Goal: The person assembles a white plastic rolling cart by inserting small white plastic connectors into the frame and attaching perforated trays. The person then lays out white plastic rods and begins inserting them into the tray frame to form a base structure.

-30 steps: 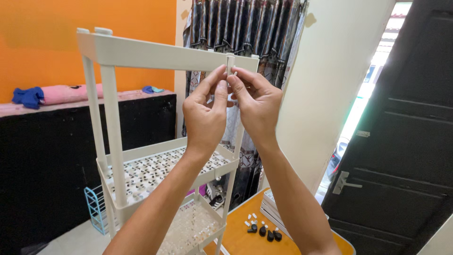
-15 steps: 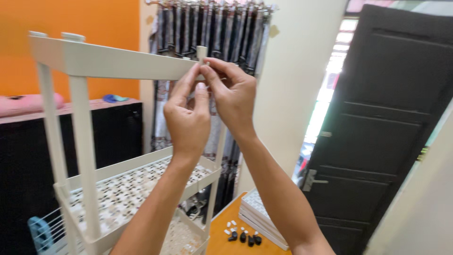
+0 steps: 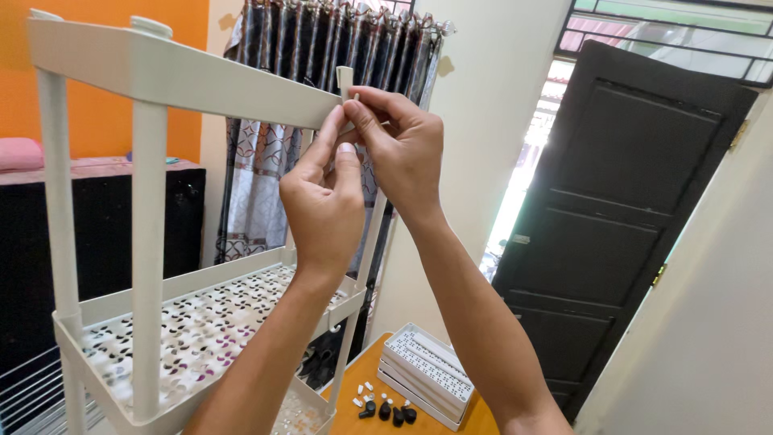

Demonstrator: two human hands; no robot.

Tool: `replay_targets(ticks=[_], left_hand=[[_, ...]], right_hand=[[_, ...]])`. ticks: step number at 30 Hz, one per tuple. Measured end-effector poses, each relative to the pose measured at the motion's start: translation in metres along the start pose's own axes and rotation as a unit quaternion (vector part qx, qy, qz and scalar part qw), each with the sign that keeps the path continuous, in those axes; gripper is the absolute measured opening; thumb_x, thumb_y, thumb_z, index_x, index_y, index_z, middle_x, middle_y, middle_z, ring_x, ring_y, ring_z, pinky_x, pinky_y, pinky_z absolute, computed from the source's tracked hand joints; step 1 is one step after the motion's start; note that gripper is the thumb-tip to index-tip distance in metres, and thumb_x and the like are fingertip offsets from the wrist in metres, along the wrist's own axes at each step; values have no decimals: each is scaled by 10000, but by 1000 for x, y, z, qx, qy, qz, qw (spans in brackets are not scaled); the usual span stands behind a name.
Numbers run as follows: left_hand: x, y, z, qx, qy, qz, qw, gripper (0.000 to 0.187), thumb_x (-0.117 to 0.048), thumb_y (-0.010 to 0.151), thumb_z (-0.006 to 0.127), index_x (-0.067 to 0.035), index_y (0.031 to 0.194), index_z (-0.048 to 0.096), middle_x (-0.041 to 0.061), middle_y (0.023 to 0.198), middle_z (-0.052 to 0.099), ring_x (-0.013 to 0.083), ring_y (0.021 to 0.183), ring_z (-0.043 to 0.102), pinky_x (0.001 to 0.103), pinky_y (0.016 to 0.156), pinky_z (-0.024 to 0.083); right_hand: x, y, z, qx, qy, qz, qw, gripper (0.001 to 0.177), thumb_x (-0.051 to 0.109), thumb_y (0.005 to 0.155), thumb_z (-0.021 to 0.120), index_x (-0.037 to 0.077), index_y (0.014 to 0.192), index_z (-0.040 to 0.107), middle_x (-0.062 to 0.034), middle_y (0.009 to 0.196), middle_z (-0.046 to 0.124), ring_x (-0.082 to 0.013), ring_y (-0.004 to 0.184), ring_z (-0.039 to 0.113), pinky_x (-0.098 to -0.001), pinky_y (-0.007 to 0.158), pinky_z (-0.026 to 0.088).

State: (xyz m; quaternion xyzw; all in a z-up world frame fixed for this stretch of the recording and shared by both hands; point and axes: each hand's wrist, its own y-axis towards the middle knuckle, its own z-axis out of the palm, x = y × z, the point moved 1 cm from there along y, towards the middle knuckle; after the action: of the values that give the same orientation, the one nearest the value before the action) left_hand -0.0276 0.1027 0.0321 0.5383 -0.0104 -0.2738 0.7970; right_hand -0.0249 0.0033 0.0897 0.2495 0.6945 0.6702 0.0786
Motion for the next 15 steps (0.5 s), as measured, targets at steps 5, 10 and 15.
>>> replay_targets(ticks=[5,10,15], left_hand=[[-5,-4,0,-19,10,-71,997,441,-27,1007,565,9,1446,578,105,1251,751,53,852,628,202,714,522],[-10,-2,-3,-20,-6,-63,998,448,-16,1013,545,8,1460,561,85,1279,740,27,849,621,187,699,503],[-12,-3,-5,-21,-54,-19,998,435,12,1037,522,47,1471,536,130,1385,680,87,1140,675,213,941,552]], right_hand=[[11,4,-1,28,-35,1,999,215,100,964,756,-10,1148,759,-85,923,802,-88,750,747,-225,655,611],[22,13,-2,61,-89,-22,994,210,97,960,750,-4,1144,763,-83,924,808,-96,737,764,-226,638,622],[30,13,3,84,-65,-10,994,184,77,971,721,-9,1130,758,-84,902,805,-98,742,778,-233,624,638]])
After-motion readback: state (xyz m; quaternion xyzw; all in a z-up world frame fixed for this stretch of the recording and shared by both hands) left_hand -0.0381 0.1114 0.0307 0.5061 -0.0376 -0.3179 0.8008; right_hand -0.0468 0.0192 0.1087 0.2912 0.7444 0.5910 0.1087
